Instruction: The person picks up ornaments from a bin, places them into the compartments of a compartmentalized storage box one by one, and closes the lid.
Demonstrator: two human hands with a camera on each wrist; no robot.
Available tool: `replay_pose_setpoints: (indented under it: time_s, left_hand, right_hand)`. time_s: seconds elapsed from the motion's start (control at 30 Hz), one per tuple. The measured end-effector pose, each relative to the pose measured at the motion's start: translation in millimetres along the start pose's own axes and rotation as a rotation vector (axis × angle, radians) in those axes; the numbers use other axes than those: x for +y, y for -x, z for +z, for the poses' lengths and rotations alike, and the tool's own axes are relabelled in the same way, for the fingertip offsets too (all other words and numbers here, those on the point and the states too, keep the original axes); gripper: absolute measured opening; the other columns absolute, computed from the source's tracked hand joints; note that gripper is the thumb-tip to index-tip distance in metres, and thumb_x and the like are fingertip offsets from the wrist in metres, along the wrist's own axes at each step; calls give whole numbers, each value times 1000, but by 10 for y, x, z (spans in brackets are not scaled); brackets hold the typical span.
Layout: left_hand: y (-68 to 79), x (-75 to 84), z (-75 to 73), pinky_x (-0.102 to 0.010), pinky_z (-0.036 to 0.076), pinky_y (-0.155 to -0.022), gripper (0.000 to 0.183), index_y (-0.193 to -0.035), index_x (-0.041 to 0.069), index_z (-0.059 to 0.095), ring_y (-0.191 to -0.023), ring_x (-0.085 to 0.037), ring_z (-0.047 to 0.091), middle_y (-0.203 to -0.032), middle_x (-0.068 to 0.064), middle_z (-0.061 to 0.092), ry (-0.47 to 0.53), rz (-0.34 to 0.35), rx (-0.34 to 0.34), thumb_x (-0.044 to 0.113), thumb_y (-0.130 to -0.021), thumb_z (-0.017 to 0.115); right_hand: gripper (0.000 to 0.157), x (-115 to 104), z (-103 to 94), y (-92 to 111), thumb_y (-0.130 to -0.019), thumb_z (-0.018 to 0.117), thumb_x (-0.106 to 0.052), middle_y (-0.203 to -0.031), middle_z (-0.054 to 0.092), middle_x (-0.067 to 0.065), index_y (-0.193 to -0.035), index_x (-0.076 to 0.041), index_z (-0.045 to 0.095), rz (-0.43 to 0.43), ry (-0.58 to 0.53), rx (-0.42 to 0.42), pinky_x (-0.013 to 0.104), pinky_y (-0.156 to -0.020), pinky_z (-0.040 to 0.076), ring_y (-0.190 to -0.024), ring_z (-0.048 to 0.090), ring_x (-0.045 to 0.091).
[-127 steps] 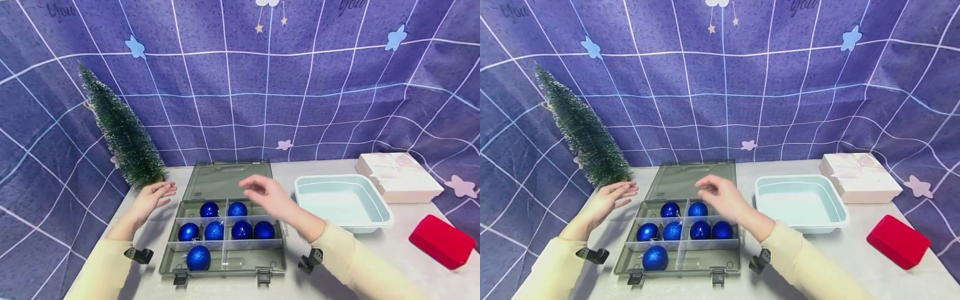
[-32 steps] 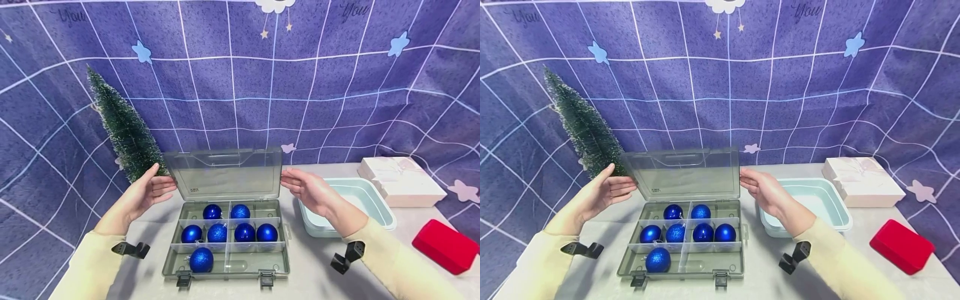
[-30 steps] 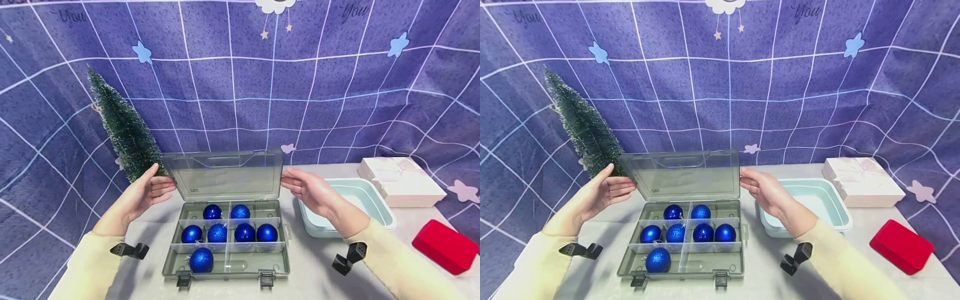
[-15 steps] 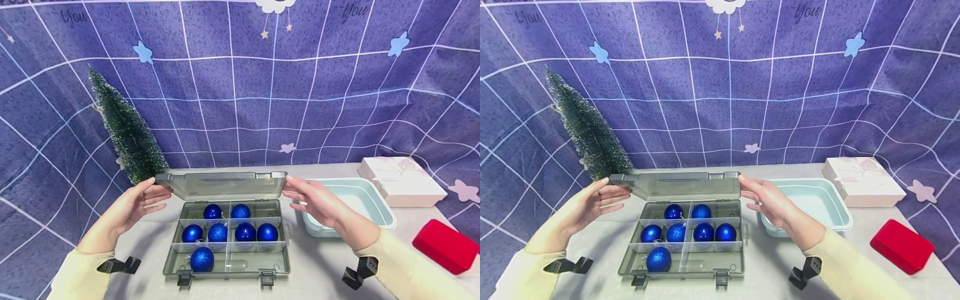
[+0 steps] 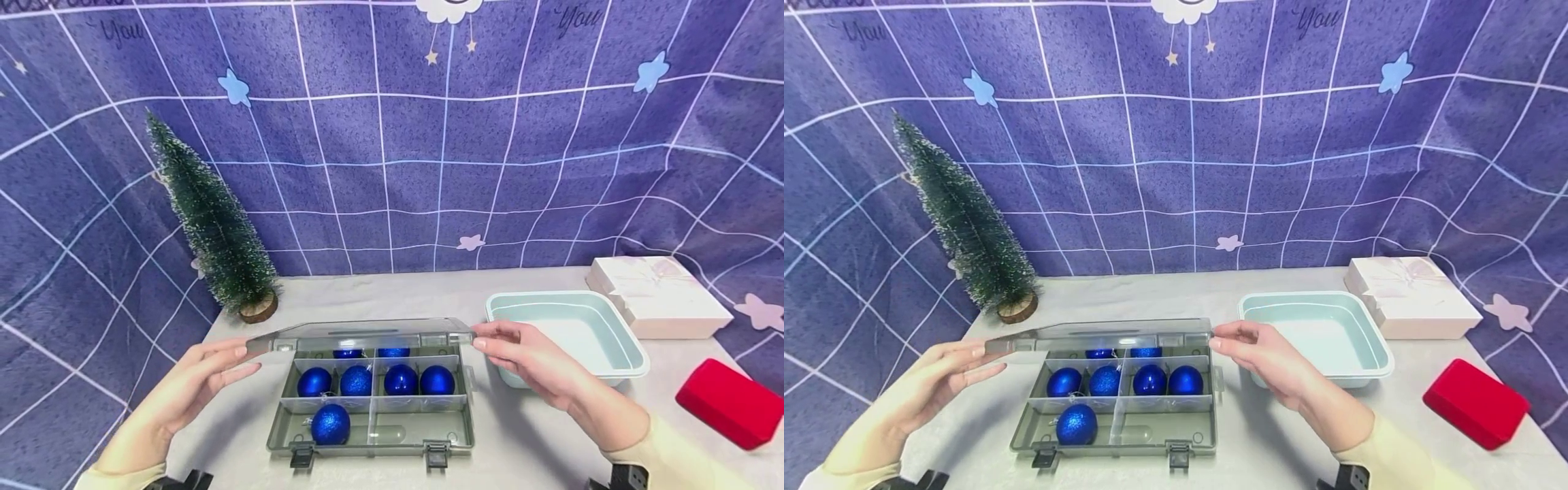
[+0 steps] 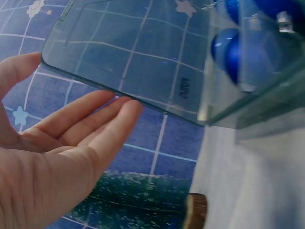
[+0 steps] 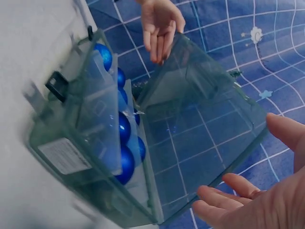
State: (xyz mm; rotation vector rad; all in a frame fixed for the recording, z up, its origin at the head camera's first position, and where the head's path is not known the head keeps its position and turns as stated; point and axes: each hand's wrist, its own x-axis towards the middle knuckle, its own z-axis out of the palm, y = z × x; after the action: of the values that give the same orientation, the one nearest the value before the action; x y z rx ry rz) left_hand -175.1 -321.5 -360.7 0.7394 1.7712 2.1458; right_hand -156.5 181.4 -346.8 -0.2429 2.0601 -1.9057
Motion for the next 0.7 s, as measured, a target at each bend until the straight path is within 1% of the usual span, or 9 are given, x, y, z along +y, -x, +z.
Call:
replay_pose_setpoints:
  time_s: [0.07,0.13,0.2,0.33,0.4,0.47,0.57,0.63,0.7]
  left_hand:
    - [82,-61,27,-36,49,-99,45,-127,3,70,-121,-16,62,-132,-5,66,-38,3,38,-11,-104,34]
    - [163,-123,58,-36,48,-99,44,-131,0,66,-123,-16,61,-136,-6,64,-77,5,67,-12,-103,36]
    - [249,-187,87,-34,47,-100,42,-137,-5,60,-127,-14,57,-140,-5,62,-116,1,88,-13,-102,37]
    - [411,-313,137,-25,43,-104,43,-145,-15,45,-133,-7,50,-145,0,58,-190,-49,108,-12,-102,41]
    - [482,-382,148,-22,41,-104,44,-146,-16,40,-135,-6,47,-148,1,55,-207,-73,103,-11,-102,42]
    - [540,-460,153,-20,40,-105,46,-147,-16,39,-136,-6,45,-150,0,53,-190,-89,85,-12,-102,43]
    - [608,-586,155,-20,39,-106,46,-147,-18,36,-138,-7,43,-152,-1,51,-138,-67,33,-14,-101,43]
    - [636,-669,157,-21,38,-106,46,-146,-20,34,-138,-7,42,-152,0,50,-81,-56,-2,-16,-101,41]
    - [654,-741,157,-23,39,-106,46,-145,-22,32,-138,-9,43,-152,0,50,-39,-37,-28,-18,-100,39]
  right_hand:
    - [60,69,12,47,-98,67,-22,-143,53,22,-144,11,47,-14,28,-5,38,-106,42,-130,51,30]
    - [59,141,31,92,-96,70,-21,-140,58,21,-143,9,50,-34,51,-2,41,-106,41,-127,54,30]
    - [58,226,51,132,-94,72,-17,-139,58,24,-141,10,52,-64,48,-3,39,-106,42,-127,56,33]
    - [55,415,94,209,-89,77,-10,-143,54,27,-134,13,56,-110,11,8,25,-100,46,-128,55,33]
    - [53,523,117,245,-86,80,-8,-143,53,28,-130,13,59,-142,11,14,22,-98,47,-127,57,28]
    - [51,625,141,278,-84,82,-8,-142,54,28,-127,12,62,-180,38,20,20,-98,46,-124,59,18]
    - [47,773,172,311,-82,84,-6,-138,57,30,-123,10,65,-247,85,21,20,-98,46,-120,60,7]
    - [46,850,185,329,-82,84,-7,-137,59,28,-122,8,66,-272,124,26,19,-98,46,-119,59,3]
    - [46,917,200,340,-81,85,-9,-135,61,25,-122,5,67,-291,171,36,19,-98,46,-119,59,3]
